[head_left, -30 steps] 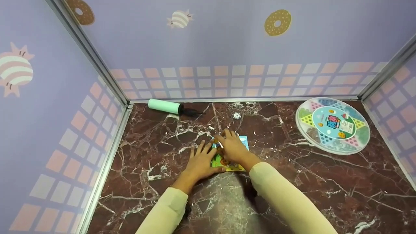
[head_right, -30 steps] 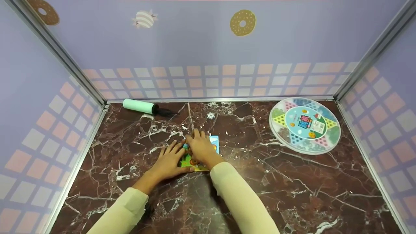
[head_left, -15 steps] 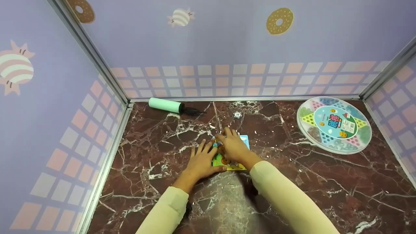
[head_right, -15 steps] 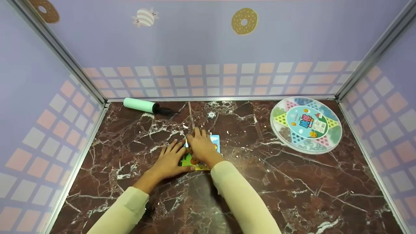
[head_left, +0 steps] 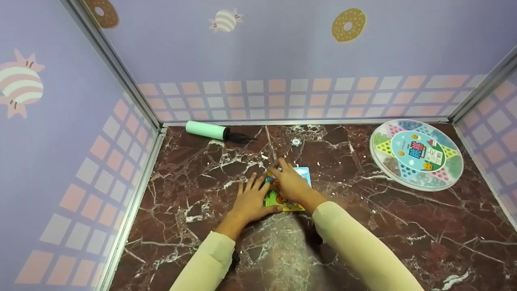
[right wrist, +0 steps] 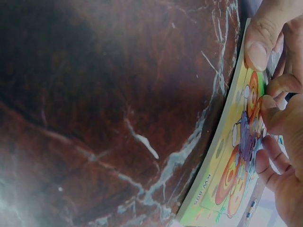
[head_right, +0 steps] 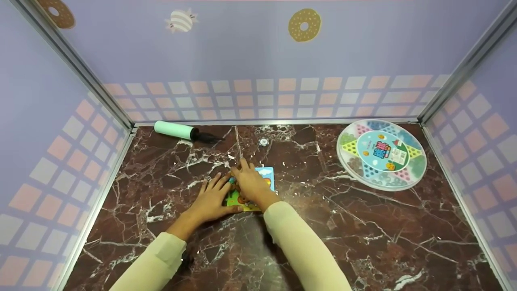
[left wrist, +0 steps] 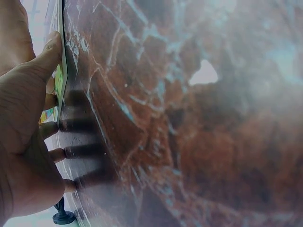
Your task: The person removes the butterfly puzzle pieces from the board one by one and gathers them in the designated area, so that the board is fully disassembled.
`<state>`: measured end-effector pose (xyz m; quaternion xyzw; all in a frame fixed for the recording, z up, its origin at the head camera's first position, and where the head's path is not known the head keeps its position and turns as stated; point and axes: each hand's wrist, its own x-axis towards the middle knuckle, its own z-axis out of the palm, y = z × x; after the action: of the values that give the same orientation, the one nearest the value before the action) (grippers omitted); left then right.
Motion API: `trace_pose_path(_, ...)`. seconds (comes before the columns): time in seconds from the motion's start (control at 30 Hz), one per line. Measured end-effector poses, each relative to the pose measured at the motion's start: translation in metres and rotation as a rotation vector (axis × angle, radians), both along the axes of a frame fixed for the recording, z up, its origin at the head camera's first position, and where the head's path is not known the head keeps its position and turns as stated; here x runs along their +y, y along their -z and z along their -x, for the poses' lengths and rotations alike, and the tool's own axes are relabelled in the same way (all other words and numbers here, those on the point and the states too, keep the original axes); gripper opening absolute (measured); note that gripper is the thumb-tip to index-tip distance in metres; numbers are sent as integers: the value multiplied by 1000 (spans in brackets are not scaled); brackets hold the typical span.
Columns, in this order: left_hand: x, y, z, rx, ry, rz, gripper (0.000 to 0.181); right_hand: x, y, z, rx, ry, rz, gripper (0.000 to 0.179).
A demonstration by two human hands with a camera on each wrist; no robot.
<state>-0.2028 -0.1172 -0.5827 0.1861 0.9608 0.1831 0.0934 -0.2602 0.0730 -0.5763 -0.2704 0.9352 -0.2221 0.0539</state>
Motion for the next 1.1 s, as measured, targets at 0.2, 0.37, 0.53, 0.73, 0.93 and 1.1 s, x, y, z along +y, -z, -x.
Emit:
trace_pose_path(0.2,2,0,0,-4,-1,6,96,1,0,0,0,-14,16,53)
trace_pose_path(0.37,3,-1,-1,-17,-1,18,98,3,0,-1,-13,-12,16,54)
trace_pose_path(0.53,2,-1,-1,-8,-2,23,98,8,-1,1,0,-45,38,53)
trace_pose_path(0.73,1,0,0,-6,-4,28,98,16,-5,1,-26,-80,84,58)
trace_pose_path(0.93,1,1,0,-3,-8,18,95,24,-6,2,13,-39,12,60)
trace_pose_path(1.1,2,0,1,-8,-8,12,95,34,-6,4,112,-36,-31,58)
